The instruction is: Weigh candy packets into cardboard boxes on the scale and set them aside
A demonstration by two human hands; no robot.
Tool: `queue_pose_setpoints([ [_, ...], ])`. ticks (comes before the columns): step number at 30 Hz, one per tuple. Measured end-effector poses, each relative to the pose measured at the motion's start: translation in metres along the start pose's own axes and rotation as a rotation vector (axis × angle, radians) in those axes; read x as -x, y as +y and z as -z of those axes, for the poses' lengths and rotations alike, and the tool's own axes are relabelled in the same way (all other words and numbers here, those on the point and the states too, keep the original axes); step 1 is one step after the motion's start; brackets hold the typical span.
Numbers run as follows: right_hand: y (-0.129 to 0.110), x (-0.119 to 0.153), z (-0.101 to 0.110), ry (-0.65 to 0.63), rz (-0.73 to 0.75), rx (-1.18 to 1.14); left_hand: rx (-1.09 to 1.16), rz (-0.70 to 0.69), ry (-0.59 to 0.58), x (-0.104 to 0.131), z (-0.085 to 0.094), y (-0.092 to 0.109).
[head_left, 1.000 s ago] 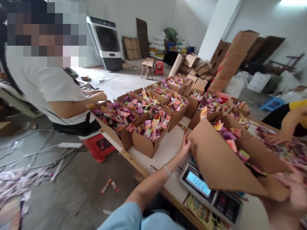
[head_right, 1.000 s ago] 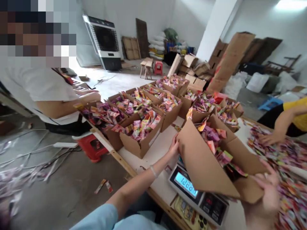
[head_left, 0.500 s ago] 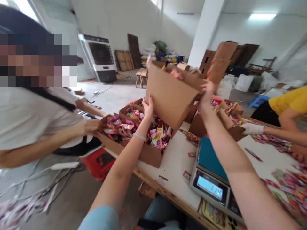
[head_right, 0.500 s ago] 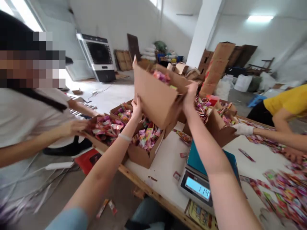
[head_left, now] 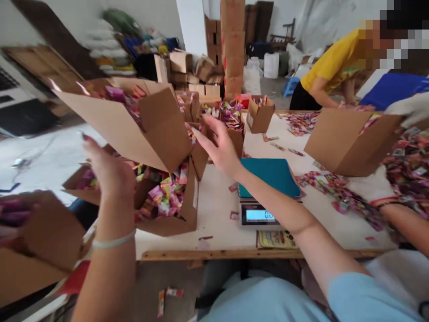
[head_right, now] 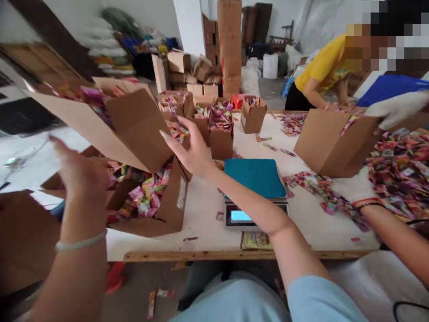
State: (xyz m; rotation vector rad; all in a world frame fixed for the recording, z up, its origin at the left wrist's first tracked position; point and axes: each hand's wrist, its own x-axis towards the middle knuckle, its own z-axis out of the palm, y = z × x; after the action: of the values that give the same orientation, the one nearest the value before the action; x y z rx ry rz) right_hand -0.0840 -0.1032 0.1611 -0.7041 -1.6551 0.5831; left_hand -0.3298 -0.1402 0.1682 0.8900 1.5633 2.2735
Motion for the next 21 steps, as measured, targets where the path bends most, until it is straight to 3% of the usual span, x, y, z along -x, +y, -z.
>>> queue_pose_setpoints([
  [1,0.005,0.036,0.025,-0.004,0.107,-0.047,-0.004,0.032,0.087,0.023,0.006,0.009],
  [4,0.015,0.147,0.101,0.005,0.148,0.022,-0.033,-0.381,0.038,0.119,0.013,0.018],
  [5,0.017,0.179,0.124,-0.037,0.17,0.07,-0.013,-0.504,0.015,0.153,0.012,0.011],
  [7,0.018,0.23,0.165,-0.067,0.214,0.203,-0.058,-0.619,-0.131,0.212,0.006,-0.017],
  [9,0.016,0.26,0.201,-0.036,0.234,0.348,-0.165,-0.573,-0.277,0.249,0.0,-0.055],
  [12,0.019,0.273,0.245,0.041,0.218,0.547,-0.325,-0.347,-0.39,0.268,-0.008,-0.109],
  [15,0.036,0.261,0.269,0.252,0.325,0.651,-0.423,-0.169,-0.428,0.259,-0.015,-0.145],
  [19,0.062,0.239,0.267,0.46,0.496,0.651,-0.511,-0.042,-0.491,0.243,-0.01,-0.174],
  [21,0.067,0.237,0.259,0.526,0.488,0.625,-0.526,-0.017,-0.493,0.239,0.001,-0.185],
])
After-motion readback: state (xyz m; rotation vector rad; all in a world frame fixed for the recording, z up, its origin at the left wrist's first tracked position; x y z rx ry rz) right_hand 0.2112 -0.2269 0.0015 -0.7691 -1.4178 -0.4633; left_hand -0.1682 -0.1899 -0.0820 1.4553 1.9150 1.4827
